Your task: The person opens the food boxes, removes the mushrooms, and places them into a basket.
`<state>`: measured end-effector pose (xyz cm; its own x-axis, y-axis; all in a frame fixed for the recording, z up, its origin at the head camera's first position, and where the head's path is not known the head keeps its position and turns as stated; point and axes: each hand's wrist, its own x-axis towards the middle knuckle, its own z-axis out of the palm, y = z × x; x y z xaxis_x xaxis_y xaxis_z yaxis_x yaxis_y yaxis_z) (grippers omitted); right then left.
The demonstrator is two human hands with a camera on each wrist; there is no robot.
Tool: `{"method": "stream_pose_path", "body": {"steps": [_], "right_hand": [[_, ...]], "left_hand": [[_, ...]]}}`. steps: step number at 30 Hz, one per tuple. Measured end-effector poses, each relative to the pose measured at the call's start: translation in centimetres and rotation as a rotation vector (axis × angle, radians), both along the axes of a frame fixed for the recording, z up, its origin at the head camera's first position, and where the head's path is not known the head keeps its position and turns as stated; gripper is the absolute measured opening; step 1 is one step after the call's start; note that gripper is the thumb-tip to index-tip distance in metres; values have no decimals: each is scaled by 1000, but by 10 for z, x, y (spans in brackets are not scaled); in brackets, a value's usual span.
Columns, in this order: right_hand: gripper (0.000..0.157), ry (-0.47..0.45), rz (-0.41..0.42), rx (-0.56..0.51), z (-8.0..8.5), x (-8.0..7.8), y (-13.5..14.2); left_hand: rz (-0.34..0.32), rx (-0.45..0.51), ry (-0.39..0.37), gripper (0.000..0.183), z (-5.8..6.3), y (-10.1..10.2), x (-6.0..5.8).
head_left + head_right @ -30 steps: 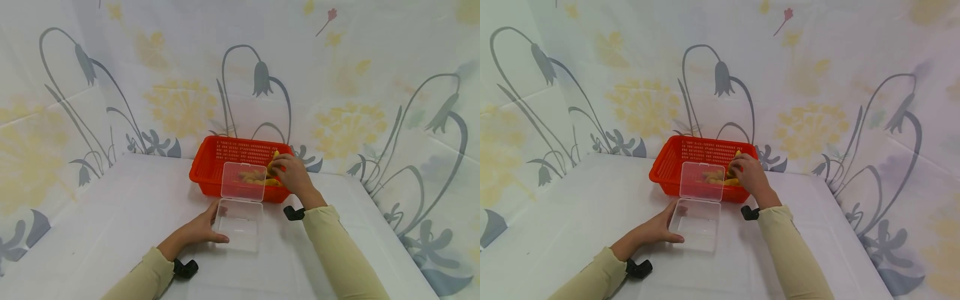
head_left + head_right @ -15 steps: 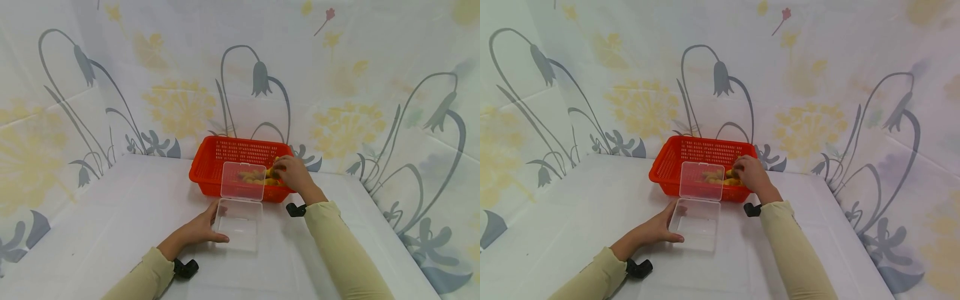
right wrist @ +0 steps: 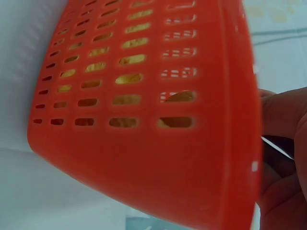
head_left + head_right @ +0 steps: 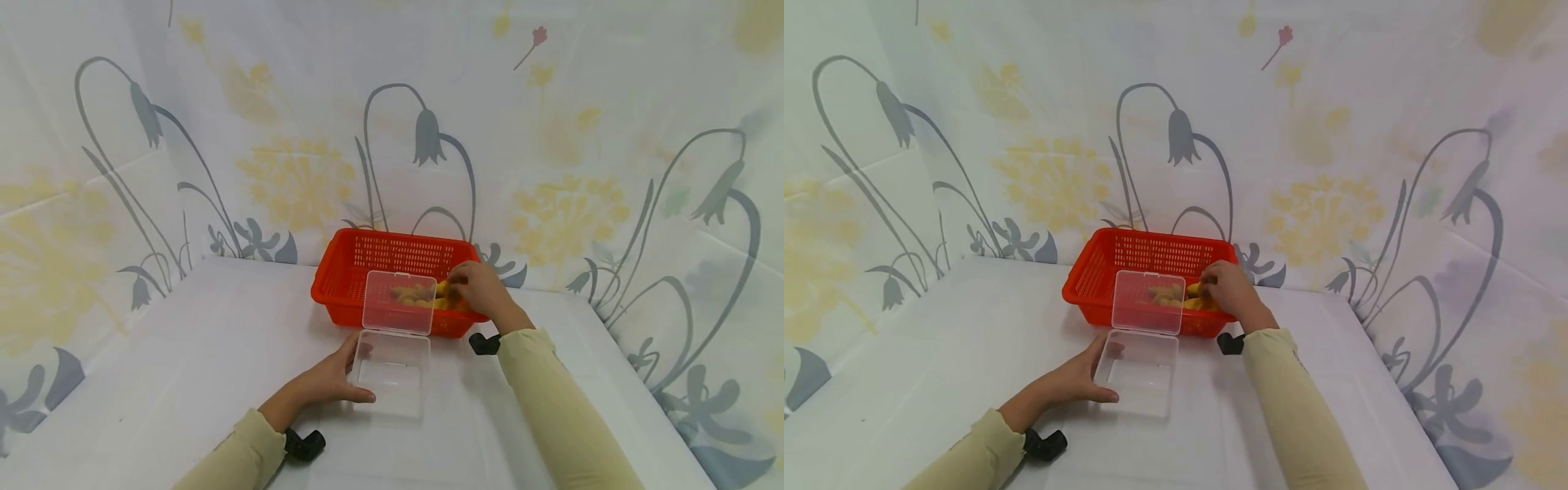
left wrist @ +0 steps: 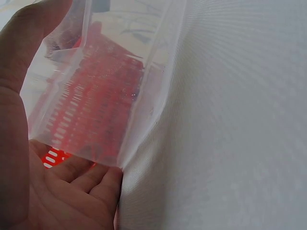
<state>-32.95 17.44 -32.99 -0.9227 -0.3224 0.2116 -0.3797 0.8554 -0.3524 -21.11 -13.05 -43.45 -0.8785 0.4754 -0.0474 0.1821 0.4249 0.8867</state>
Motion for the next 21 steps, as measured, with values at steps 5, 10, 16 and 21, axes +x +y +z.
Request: {"method": "stream_pose_path", "body": {"steps": [5, 10, 16, 21], "right_hand": [[20, 5, -2, 9, -2, -2, 6], [20, 18, -10, 21, -3, -1, 13], [21, 9, -16, 5, -1, 6, 15], [21, 55, -4, 23, 1, 17, 18]], "left_hand": [[-13, 4, 9, 118, 1, 3, -2], [-20, -8, 12, 118, 1, 4, -3], [7, 0, -7, 119, 2, 4, -2], [7, -40, 3, 122, 4, 3, 0]]}}
